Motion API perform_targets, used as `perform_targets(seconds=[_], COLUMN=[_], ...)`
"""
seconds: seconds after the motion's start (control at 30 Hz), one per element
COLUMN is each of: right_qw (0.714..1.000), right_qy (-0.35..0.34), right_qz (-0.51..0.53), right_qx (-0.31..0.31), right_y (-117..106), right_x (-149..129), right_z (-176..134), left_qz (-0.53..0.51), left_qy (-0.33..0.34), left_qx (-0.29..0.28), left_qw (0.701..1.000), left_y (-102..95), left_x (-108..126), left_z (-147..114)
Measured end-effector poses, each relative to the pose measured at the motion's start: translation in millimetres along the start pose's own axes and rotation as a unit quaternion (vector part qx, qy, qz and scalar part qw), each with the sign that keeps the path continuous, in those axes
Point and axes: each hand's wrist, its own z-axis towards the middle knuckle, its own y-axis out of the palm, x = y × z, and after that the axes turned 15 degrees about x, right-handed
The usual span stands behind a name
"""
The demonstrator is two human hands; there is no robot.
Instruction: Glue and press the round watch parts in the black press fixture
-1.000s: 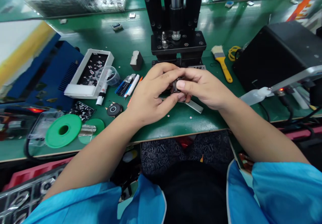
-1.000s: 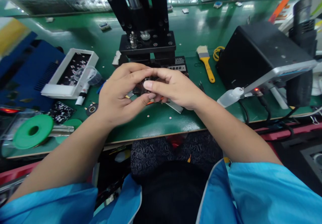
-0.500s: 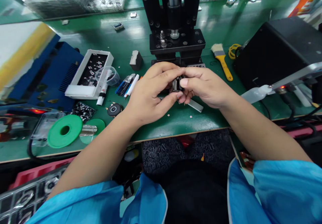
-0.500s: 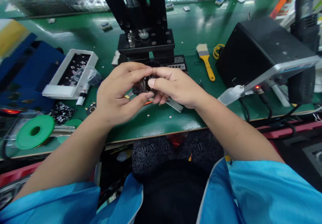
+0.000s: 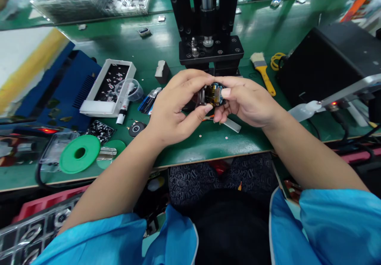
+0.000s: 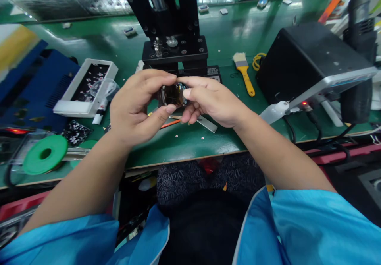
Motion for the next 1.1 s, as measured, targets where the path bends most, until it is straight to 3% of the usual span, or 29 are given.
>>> perform_targets(seconds=[0.17, 0.37, 0.73, 0.9, 1.1], right_qw=[1.0, 0.998, 0.967, 0.925, 0.858], right_qy=[-0.008, -0.029, -0.151, -0.216, -0.336], right_qz=[-0.005, -0.046, -0.194, -0.306, -0.387], right_qx=[0.008, 0.025, 0.059, 0.062, 0.035], right_y=[-1, 2, 8, 6, -1], right_x=[-1, 1, 14, 13, 19], right_z=[-1, -2, -6, -10, -3], left_qz=[0.033, 0.042, 0.107, 0.092, 0.043], left_qy=[-0.034, -0.055, -0.078, -0.112, -0.156], left_qx=[-0.007, 0.042, 0.09, 0.06, 0.089], left_qw=[0.999, 0.997, 0.987, 0.988, 0.983], left_y=[-3.8, 8.2, 18.9, 19.8, 23.3], left_x=[-2, -12, -8, -13, -10], left_z=[-2, -9, -17, -22, -24])
